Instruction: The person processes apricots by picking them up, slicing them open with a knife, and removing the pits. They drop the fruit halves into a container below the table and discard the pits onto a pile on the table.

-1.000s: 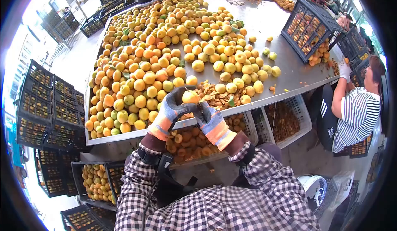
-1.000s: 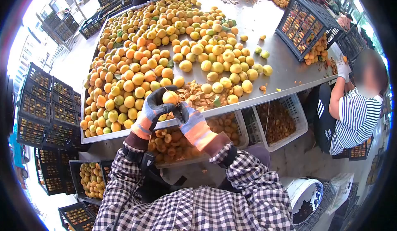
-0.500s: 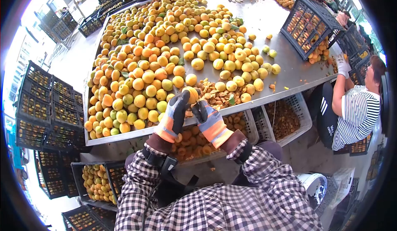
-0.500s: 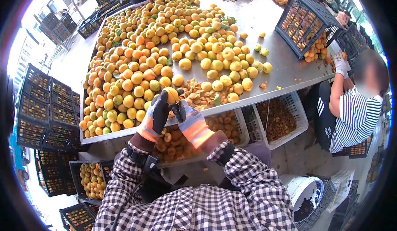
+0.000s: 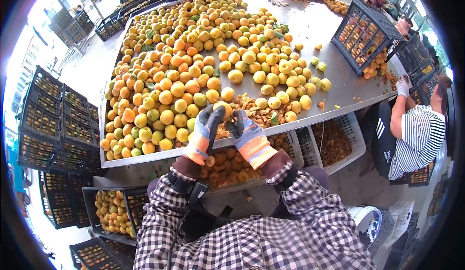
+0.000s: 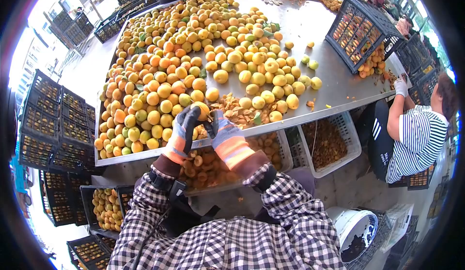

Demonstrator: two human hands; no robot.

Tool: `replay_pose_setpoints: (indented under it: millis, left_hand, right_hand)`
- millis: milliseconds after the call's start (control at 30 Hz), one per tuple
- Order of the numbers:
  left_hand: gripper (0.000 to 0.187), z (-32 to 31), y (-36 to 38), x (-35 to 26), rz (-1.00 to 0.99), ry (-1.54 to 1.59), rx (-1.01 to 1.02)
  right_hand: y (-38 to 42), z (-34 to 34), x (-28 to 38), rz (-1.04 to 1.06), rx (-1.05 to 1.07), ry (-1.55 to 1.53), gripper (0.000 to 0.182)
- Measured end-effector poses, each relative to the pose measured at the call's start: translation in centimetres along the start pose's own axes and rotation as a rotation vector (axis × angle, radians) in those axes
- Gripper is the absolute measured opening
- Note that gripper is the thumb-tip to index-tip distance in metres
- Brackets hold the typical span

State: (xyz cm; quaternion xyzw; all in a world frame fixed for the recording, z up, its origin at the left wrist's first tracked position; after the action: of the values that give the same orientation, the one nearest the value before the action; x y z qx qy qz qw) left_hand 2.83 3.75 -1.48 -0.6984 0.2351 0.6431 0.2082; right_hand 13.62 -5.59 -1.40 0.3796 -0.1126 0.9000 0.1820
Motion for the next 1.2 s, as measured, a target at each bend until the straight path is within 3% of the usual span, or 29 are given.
replay_pose_setpoints:
  millis: [67,167,233,300,333,400,533,600,633,733,833,967,1000,1033,1100,1167,1200]
  left_hand:
    - [0.040,-0.5,0.1,-0.3,0.018,-0.006,0.055]
    - [0.040,-0.9,-0.1,-0.5,0.121,0.053,0.136]
    - [0.040,-1.0,-0.5,-1.5,-0.016,-0.115,0.169]
    - [0.036,-1.2,-0.6,-2.0,-0.037,-0.147,0.146]
    - [0.035,-1.3,-0.7,-2.1,-0.079,-0.138,0.100]
    - [0.034,-0.9,-0.7,-2.0,-0.082,-0.162,0.062]
    - [0.035,-0.3,0.1,-1.3,-0.189,-0.096,0.056]
    - [0.036,0.0,0.7,-1.2,-0.143,-0.045,0.060]
    - [0.036,0.1,1.0,-1.3,-0.103,0.007,0.068]
    - [0.043,-0.4,1.6,-2.9,-0.032,0.045,0.145]
    - [0.052,-1.2,2.0,-4.0,0.084,0.133,0.220]
    - [0.051,-0.9,1.9,-4.6,0.091,0.202,0.164]
    - [0.050,-0.4,1.6,-4.1,0.094,0.194,0.177]
    - [0.048,-0.2,1.5,-4.0,0.098,0.186,0.190]
    - [0.045,-0.4,1.5,-3.9,0.062,0.232,0.091]
    - [0.043,-0.3,1.4,-3.6,0.086,0.133,0.168]
    - [0.042,-0.7,1.3,-3.3,0.104,0.179,0.173]
  right_hand:
    - [-0.5,1.3,0.3,-0.026,0.039,0.071,0.052]
    - [-0.9,0.3,-1.7,0.068,-0.038,0.151,0.060]
    - [-1.0,0.5,-2.1,0.058,-0.028,0.199,0.061]
    - [-1.0,1.3,-0.8,0.283,-0.160,0.121,0.055]
    - [-0.8,1.6,-0.3,0.282,-0.158,0.121,0.055]
    - [-0.3,1.9,0.6,0.191,0.020,-0.079,0.053]
    - [-0.7,-0.3,-0.8,0.160,0.166,-0.114,0.054]
    - [-0.5,-0.1,0.1,0.211,0.039,-1.083,0.059]
    - [-0.7,1.3,0.3,0.196,0.057,-0.815,0.063]
    - [-1.3,2.1,0.2,0.168,0.069,-0.887,0.058]
    - [-1.9,2.1,-1.7,-0.101,0.136,-1.140,0.054]
    - [-0.6,4.1,-1.5,-0.021,0.249,-1.049,0.054]
    - [0.0,5.0,-1.1,-0.023,0.409,-0.959,0.053]
    - [0.0,5.1,-1.0,0.212,0.512,-0.761,0.050]
    - [1.2,5.9,-0.9,0.270,0.636,-0.468,0.045]
    - [1.2,6.1,-0.2,0.225,0.601,-0.421,0.042]
    - [0.6,5.8,-0.9,0.113,0.482,-0.569,0.041]
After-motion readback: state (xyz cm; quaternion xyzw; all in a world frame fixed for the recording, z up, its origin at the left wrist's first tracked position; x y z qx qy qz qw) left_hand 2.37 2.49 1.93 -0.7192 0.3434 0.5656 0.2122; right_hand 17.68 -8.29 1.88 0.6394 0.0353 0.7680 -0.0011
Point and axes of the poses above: each hand's wrist, its own y-axis away from the middle knuckle, its own z-axis out of the back of the hand, x = y × z, the point moved 4 cm from there along -y, towards the middle knuckle, and after that the axes turned 1 degree about -y, right-handed, at the moved point
